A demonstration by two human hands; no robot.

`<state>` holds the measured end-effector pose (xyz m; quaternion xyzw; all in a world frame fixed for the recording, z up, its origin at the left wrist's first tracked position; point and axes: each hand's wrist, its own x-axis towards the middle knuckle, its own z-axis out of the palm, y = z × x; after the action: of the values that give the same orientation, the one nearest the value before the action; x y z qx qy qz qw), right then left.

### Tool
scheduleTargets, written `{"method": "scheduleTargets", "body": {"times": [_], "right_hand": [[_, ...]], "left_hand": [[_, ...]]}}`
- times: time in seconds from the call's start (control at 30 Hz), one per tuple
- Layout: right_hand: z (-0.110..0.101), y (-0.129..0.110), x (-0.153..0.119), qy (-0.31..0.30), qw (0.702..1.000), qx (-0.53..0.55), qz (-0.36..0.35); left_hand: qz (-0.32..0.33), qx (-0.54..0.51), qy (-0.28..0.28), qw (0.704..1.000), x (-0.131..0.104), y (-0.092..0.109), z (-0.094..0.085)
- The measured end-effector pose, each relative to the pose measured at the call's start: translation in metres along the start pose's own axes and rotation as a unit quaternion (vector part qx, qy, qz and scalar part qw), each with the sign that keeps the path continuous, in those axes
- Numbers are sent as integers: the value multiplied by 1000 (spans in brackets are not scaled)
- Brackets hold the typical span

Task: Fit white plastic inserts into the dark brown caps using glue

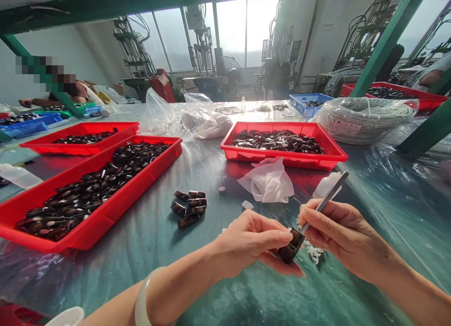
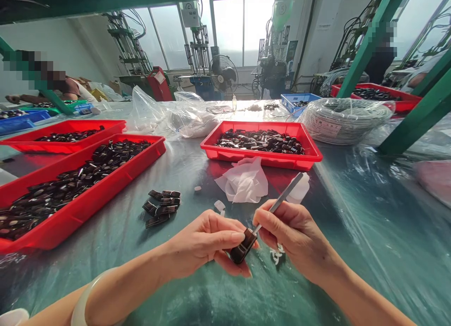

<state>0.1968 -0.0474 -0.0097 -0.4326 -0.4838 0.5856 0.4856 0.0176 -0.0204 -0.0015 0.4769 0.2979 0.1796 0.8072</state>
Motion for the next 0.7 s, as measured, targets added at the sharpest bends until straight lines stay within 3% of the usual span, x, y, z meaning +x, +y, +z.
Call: {"method": "scheduleTargets", "body": {"times": [0.17,0.27,0.33,0.43,0.5,0.53,0.7], "right_hand": [[-7,-9,0,93,994,-18,-55],[-16,-16,0,171,972,-140,-77],[-22,-17,0,172,927,-329,-59],[-28,-11,1,100,769,-631,31],[-30,-5,2,70,688,-718,80],[-31,-1,2,67,671,-733,89],[-30,3,3,79,642,-757,91]], "left_hand": [[0,-4,2,1000,-1,1,0],[2,-7,4,1000,-1,3,-1],[2,-6,6,1000,-1,3,-1],[0,-4,14,1000,-1,3,-1],[1,-4,19,1000,-1,2,-2],[2,-3,21,1000,-1,1,-2],[25,-13,19,999,-1,0,-3]]}}
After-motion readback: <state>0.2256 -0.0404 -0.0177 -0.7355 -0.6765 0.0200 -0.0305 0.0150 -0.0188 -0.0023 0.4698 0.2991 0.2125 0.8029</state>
